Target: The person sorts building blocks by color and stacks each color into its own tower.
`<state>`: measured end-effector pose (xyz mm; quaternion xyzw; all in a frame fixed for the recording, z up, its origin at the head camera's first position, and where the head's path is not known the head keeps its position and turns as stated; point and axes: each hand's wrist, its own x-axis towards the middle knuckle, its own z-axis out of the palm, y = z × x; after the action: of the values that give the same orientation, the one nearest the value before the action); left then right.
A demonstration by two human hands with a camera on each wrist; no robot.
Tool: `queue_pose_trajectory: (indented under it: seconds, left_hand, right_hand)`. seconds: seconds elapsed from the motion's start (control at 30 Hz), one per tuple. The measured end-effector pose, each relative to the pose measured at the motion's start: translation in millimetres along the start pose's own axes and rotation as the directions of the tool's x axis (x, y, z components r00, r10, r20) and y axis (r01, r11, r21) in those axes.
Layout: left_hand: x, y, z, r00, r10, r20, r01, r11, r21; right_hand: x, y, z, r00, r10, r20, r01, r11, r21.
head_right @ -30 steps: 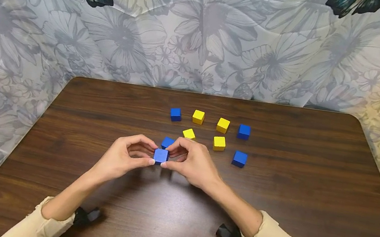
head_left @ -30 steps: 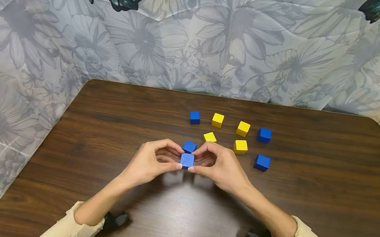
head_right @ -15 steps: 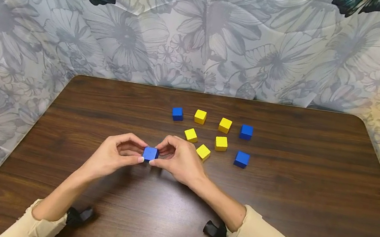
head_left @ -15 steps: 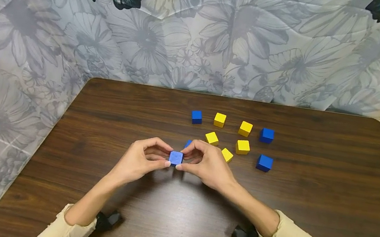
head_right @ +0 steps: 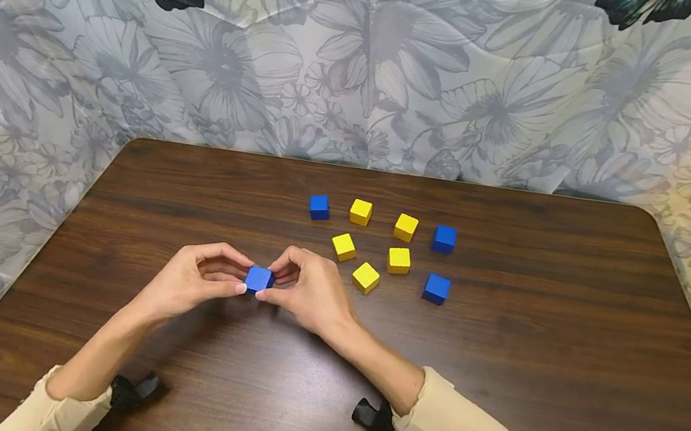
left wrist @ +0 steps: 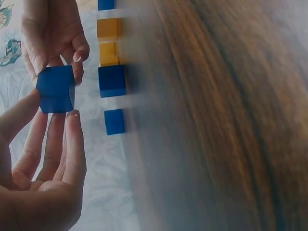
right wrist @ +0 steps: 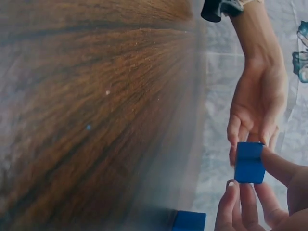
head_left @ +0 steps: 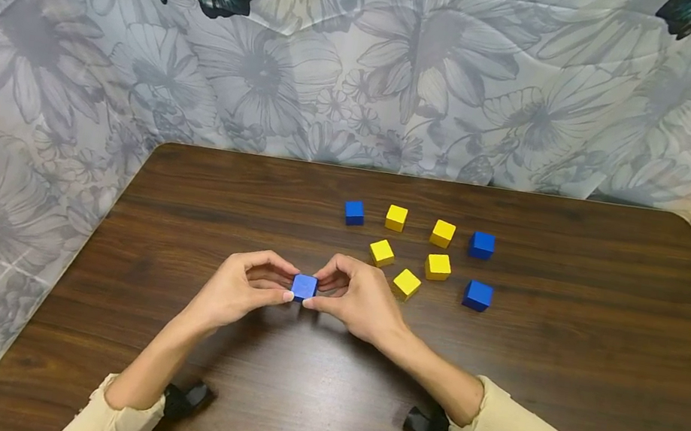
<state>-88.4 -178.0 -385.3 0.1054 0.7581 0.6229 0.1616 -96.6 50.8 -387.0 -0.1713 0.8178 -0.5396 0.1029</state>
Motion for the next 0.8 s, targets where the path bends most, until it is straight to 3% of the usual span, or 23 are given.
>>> queue_pose_trajectory:
  seconds: [0.27, 0.47, 0.8]
  left_hand:
    - [-0.7, -5.7, -7.5, 1.0, -0.025, -0.009, 0.024, 0.999, -0.025]
    - [-2.4, -9.4, -13.0, 0.998, -0.056, 0.009, 0.056, 0.998, -0.004]
    - [-3.7, -17.9, -19.5, 0.995, -0.088, 0.051, 0.086, 0.996, 0.025]
  right_hand:
    - [5, -1, 9, 1.0, 0.015, -0.017, -0.015, 1.0, 0.014]
    - [7, -1, 16, 0.999, 0.05, -0.005, -0.05, 0.999, -0.009]
    - [9, 2, 26, 0.999, 0.04, 0.002, -0.04, 0.999, -0.036]
